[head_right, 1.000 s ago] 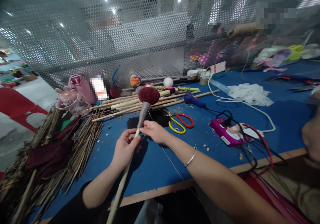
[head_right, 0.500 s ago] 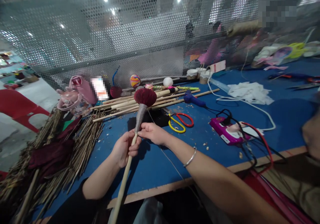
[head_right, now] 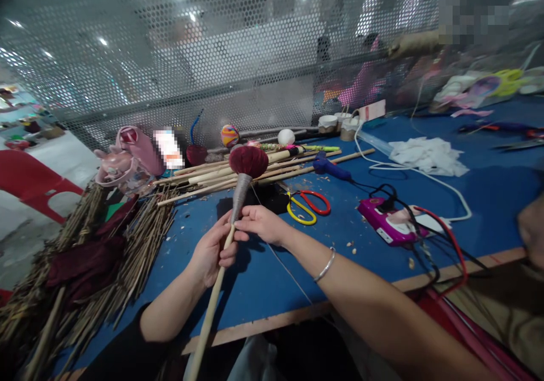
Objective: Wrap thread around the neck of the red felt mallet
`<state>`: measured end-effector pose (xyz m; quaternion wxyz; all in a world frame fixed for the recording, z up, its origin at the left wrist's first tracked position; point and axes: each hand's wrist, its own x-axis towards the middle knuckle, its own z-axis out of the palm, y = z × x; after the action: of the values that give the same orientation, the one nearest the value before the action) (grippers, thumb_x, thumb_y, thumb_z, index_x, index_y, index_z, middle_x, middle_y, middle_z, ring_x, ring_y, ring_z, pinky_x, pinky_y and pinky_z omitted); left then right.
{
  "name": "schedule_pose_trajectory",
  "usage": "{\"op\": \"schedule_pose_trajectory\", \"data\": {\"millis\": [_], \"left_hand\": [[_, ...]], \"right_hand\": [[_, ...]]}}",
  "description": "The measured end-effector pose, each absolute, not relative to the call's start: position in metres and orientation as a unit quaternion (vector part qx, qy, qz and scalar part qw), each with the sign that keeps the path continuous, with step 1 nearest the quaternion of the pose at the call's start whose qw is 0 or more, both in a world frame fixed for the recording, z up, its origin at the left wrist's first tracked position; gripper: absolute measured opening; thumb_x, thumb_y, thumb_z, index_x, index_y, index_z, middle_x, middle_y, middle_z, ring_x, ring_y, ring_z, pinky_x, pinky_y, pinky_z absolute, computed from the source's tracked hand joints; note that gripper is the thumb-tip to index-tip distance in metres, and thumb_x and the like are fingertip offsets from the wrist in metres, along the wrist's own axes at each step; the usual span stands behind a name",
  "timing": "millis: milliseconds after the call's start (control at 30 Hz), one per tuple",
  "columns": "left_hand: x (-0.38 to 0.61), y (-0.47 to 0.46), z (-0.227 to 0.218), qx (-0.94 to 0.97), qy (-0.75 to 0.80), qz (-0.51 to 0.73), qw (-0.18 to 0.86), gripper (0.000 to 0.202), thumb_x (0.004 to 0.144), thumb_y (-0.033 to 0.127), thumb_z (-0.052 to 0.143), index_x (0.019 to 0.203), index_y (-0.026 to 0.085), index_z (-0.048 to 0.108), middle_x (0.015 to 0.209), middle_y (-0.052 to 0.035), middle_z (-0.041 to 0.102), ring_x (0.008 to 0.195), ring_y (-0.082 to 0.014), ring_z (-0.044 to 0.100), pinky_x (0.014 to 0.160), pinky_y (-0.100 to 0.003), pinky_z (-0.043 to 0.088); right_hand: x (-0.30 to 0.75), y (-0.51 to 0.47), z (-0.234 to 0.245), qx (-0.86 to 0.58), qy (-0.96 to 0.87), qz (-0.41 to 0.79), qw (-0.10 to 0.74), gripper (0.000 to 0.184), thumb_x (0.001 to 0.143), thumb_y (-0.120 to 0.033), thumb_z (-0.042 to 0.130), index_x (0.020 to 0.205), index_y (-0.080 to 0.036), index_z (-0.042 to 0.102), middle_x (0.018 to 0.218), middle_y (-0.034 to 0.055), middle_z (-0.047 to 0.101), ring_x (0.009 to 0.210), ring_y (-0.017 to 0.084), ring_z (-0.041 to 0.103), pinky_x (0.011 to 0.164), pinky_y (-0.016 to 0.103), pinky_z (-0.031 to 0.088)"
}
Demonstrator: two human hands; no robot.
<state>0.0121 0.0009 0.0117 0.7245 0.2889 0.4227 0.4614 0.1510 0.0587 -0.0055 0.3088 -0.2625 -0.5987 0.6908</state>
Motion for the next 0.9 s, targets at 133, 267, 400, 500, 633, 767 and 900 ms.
{"op": "schedule_pose_trajectory", "data": {"millis": [133,267,400,500,633,767,900], "left_hand": [[0.010,0.004,0.004,0.373,0.465,0.449,0.665,0.056,0.077,0.039,0.048,0.127,0.016,0.037,0.067,-0.0037,0.062,0.036,-0.0077,0.043,0.034,-0.018,0.026],[-0.001,0.014,-0.009,0.473,0.555,0.501,0.466,0.040,0.077,0.044,0.049,0.103,0.015,0.054,0.065,-0.0011,0.058,0.052,-0.0104,0.050,0.049,-0.021,0.036],[-0.013,0.024,-0.014,0.494,0.590,0.545,0.332,0.021,0.074,0.035,0.057,0.083,0.018,0.048,0.051,0.0090,0.034,0.046,-0.0065,0.033,0.047,-0.018,0.028],[-0.012,0.020,-0.011,0.542,0.568,0.505,0.358,0.027,0.076,0.039,0.053,0.064,0.018,0.040,0.050,0.0086,0.029,0.045,-0.0057,0.028,0.045,-0.018,0.024],[-0.001,0.009,-0.011,0.582,0.547,0.435,0.415,0.030,0.068,0.043,0.062,0.066,0.017,0.046,0.052,0.0071,0.040,0.046,-0.0054,0.034,0.044,-0.017,0.026],[0.005,0.006,-0.011,0.554,0.570,0.450,0.408,0.033,0.064,0.044,0.065,0.060,0.016,0.047,0.046,0.0056,0.045,0.039,-0.0045,0.035,0.039,-0.016,0.024],[0.007,0.004,-0.007,0.484,0.526,0.476,0.512,0.036,0.068,0.050,0.060,0.065,0.017,0.046,0.045,0.0039,0.050,0.032,-0.0060,0.040,0.033,-0.016,0.028]], "right_hand": [[0.149,0.060,-0.007,-0.252,-0.565,0.721,0.312,0.031,0.071,-0.036,0.063,0.088,-0.011,0.054,0.056,-0.0021,0.050,0.047,0.007,0.039,0.042,0.019,0.025],[0.152,0.064,-0.006,-0.281,-0.563,0.712,0.312,0.034,0.069,-0.038,0.065,0.086,-0.011,0.053,0.050,-0.0067,0.041,0.039,0.004,0.027,0.038,0.019,0.014],[0.153,0.066,-0.006,-0.302,-0.571,0.703,0.299,0.034,0.068,-0.040,0.065,0.083,-0.012,0.052,0.047,-0.0092,0.034,0.038,0.003,0.021,0.038,0.020,0.010],[0.149,0.064,-0.007,-0.302,-0.583,0.696,0.292,0.032,0.069,-0.039,0.065,0.080,-0.012,0.052,0.046,-0.0098,0.032,0.038,0.003,0.021,0.038,0.019,0.012],[0.142,0.060,-0.010,-0.261,-0.595,0.691,0.318,0.028,0.069,-0.036,0.065,0.076,-0.012,0.053,0.060,-0.0018,0.050,0.052,0.007,0.043,0.047,0.019,0.031],[0.144,0.061,-0.010,-0.245,-0.600,0.691,0.321,0.026,0.071,-0.036,0.062,0.080,-0.012,0.054,0.052,-0.0055,0.044,0.042,0.005,0.034,0.040,0.018,0.024],[0.149,0.062,-0.007,-0.240,-0.607,0.687,0.320,0.028,0.074,-0.036,0.061,0.088,-0.012,0.055,0.044,-0.0101,0.032,0.035,0.003,0.018,0.034,0.018,0.009]]}}
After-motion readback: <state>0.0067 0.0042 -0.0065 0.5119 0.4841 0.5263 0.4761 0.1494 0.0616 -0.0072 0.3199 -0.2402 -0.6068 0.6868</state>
